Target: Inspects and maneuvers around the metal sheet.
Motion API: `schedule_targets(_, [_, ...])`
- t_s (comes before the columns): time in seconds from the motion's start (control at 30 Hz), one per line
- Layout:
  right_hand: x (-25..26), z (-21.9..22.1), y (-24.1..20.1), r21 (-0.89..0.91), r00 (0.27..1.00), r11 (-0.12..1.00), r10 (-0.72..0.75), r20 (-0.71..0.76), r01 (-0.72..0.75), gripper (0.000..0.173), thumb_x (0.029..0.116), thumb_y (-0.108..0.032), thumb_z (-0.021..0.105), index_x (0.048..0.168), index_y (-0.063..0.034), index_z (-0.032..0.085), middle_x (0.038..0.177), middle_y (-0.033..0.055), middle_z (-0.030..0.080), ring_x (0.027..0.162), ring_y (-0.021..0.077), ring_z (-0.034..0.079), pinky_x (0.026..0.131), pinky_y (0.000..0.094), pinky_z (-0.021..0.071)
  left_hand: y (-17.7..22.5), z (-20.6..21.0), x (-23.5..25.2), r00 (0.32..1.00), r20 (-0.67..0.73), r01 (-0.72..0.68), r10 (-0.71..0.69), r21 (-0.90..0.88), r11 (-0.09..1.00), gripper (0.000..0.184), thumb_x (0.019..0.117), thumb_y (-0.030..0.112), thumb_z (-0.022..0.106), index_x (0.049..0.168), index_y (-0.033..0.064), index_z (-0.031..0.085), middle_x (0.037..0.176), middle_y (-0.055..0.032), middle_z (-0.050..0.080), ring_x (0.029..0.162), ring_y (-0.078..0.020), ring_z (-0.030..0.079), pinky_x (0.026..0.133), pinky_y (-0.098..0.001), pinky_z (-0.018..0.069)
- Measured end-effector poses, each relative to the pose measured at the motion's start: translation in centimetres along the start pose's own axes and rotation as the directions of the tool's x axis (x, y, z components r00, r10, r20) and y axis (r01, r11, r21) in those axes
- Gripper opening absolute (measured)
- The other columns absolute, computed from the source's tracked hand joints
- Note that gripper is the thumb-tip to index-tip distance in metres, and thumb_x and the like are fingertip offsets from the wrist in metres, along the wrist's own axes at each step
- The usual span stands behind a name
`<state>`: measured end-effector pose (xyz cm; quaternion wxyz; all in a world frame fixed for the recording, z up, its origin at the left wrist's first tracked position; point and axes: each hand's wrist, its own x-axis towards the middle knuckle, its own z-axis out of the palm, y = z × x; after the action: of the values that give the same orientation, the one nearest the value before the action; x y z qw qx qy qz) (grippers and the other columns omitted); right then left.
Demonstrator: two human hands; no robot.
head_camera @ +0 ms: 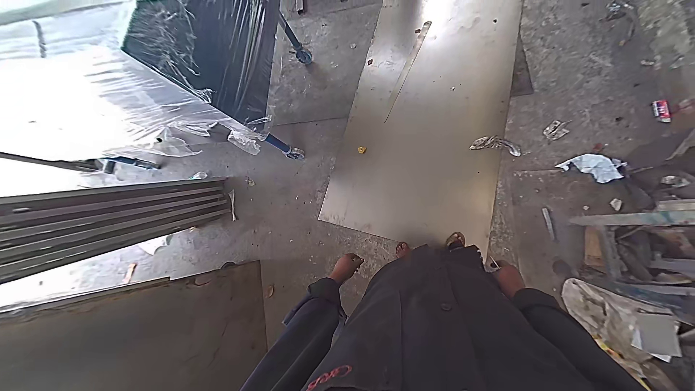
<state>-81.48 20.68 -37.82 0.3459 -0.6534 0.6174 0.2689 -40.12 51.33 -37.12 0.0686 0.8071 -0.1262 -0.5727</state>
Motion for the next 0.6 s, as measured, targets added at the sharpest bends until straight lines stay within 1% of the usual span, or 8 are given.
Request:
schedule_targets(0.07, [0.7,-0.4,-0.4,0.038,1.0,0.999,0.014,-0.004,-0.014,0.037,0.097,-0.02,0.065,0.131,-0.0059,0.064,0.12,0.0249,0.069,0.116,0.0421,0.066,0.098,0.0618,0.0506,0.1,-0.2,0.4,1.0,0.003,0.026,-0.026,-0.008,1.0,0.044,0.1072,0.037,0.055,0.133,0.0016,0.063,0.119,-0.0193,0.071,0.106,-0.0298,0.07,0.098,-0.0496,0.0532])
schedule_targets(0.13, [1.8,-0.5,-1.0,0.048,1.0,0.999,0.016,-0.008,-0.016,0.035,0.1009,-0.024,0.06,0.131,-0.0061,0.065,0.12,0.0245,0.07,0.116,0.0417,0.066,0.098,0.062,0.0495,0.6,-0.5,0.8,0.998,0.011,0.055,-0.055,-0.01,0.998,0.044,0.1072,0.037,0.055,0.133,0.0012,0.063,0.12,-0.0198,0.071,0.107,-0.0304,0.07,0.099,-0.0502,0.0527])
schedule_targets(0.2, [3.3,-0.9,-1.9,0.014,1.0,1.0,0.008,-0.018,-0.008,0.035,0.1037,-0.028,0.056,0.129,-0.0054,0.067,0.121,0.0243,0.07,0.117,0.0419,0.066,0.099,0.0626,0.0488,1.7,-0.8,1.3,0.997,0.019,0.074,-0.074,-0.006,0.997,0.044,0.1076,0.037,0.054,0.133,0.0019,0.063,0.121,-0.0189,0.071,0.107,-0.0299,0.07,0.099,-0.0497,0.0522])
schedule_targets(0.27, [4.7,-2.1,-3.3,-0.027,1.0,1.0,-0.009,0.006,0.01,0.037,0.1061,-0.03,0.052,0.128,-0.0044,0.067,0.122,0.0242,0.07,0.119,0.042,0.065,0.1,0.0622,0.0483,3.1,-1.0,1.7,0.997,0.022,0.076,-0.076,-0.03,0.997,0.044,0.1079,0.037,0.054,0.134,0.0015,0.063,0.121,-0.0192,0.07,0.108,-0.0304,0.07,0.1,-0.0499,0.0519])
schedule_targets(0.37, [7.5,-4.8,-5.9,-0.029,0.996,0.998,-0.057,0.069,0.059,0.039,0.1085,-0.03,0.048,0.13,-0.0021,0.065,0.123,0.0258,0.069,0.12,0.0421,0.064,0.102,0.0613,0.0474,5.4,-1.6,2.5,0.998,0.004,0.061,-0.06,-0.055,0.997,0.043,0.1075,0.037,0.054,0.131,0.0018,0.065,0.118,-0.0192,0.071,0.107,-0.0308,0.07,0.1,-0.0504,0.0522])
schedule_targets(0.47, [12.2,-7.5,-8.3,-0.025,0.99,0.994,-0.102,0.097,0.105,0.041,0.1097,-0.032,0.046,0.133,-0.0035,0.064,0.125,0.0254,0.069,0.121,0.0418,0.064,0.104,0.0615,0.0464,8.4,-2.7,3.3,0.996,-0.012,0.087,-0.088,-0.098,0.991,0.043,0.1072,0.037,0.054,0.129,0.0019,0.066,0.118,-0.0193,0.071,0.109,-0.0312,0.069,0.102,-0.0517,0.0511])
schedule_targets(0.53, [15.5,-10.3,-11.1,-0.058,0.985,0.987,-0.141,0.1,0.147,0.042,0.1105,-0.033,0.045,0.134,-0.0033,0.063,0.126,0.0255,0.068,0.122,0.0427,0.063,0.104,0.0622,0.0461,10.5,-3.6,3.9,0.992,-0.021,0.119,-0.123,-0.129,0.984,0.043,0.1074,0.038,0.054,0.129,0.002,0.066,0.116,-0.0187,0.071,0.106,-0.0302,0.07,0.099,-0.0509,0.0521])
schedule_targets(0.6, [17.9,-13.3,-14.7,-0.081,0.98,0.98,-0.176,0.099,0.184,0.042,0.1105,-0.033,0.044,0.132,-0.0029,0.064,0.123,0.0249,0.069,0.12,0.0424,0.065,0.102,0.0616,0.0473,12.6,-4.9,4.4,0.988,-0.016,0.152,-0.156,-0.148,0.977,0.044,0.1074,0.038,0.053,0.131,0.0021,0.065,0.117,-0.0192,0.071,0.106,-0.0305,0.07,0.1,-0.0513,0.0522])
